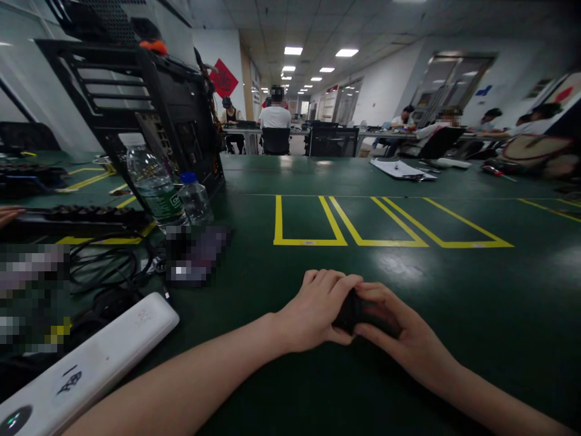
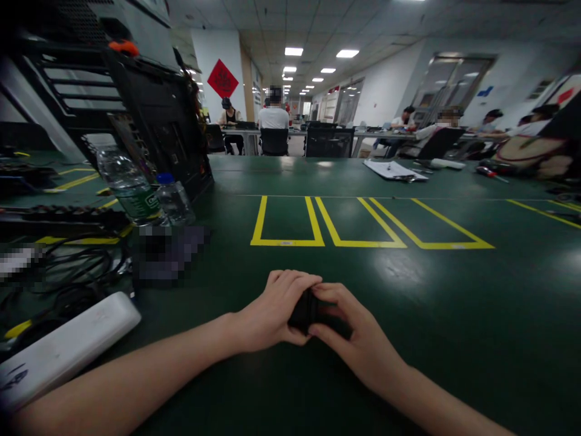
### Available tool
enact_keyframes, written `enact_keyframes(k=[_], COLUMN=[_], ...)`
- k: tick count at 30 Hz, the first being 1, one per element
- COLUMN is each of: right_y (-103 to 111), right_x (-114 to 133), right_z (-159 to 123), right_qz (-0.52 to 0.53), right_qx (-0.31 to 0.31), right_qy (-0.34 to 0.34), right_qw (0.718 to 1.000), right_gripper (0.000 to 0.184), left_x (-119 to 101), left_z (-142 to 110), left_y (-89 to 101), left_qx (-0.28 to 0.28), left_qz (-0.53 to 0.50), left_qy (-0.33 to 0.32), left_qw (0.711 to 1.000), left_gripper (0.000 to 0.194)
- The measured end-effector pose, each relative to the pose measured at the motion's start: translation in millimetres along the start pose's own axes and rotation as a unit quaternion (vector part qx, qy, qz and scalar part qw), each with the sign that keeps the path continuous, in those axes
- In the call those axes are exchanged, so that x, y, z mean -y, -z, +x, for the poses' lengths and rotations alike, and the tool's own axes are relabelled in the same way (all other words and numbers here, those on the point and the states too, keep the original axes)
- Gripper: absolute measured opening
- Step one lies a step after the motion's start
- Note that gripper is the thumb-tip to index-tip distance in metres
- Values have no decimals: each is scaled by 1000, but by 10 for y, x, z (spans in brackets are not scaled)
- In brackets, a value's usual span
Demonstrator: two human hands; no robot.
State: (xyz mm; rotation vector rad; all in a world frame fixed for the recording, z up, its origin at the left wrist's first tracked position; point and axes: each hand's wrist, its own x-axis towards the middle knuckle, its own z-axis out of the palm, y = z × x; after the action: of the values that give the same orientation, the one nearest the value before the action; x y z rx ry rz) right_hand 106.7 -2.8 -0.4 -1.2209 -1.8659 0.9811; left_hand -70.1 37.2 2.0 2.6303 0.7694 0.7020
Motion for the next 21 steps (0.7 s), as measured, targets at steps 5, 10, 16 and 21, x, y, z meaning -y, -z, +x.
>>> enact_keyframes(k=[5, 10, 16, 21], right_y=[57, 100, 107, 102], right_x=[16, 1, -16, 15], right_z=[-14, -22, -43, -42], right_qz=[47, 66, 58, 54], right_qx=[7, 10, 1, 2], right_qy=[0, -12, -4, -16], right_qw=[999, 998, 998, 998], right_gripper=[25, 25, 26, 24], left_x=[-46, -77, -82, -97], left_z=[58, 103, 113, 107], left_y=[-39, -79, -103, -87], left_qx=[-7, -14, -25, -22], left_qz=[-16, -25, -26, -29], left_qy=[4, 16, 27, 29], left_qw=[1000, 999, 999, 999], left_gripper=[61, 57, 55, 54])
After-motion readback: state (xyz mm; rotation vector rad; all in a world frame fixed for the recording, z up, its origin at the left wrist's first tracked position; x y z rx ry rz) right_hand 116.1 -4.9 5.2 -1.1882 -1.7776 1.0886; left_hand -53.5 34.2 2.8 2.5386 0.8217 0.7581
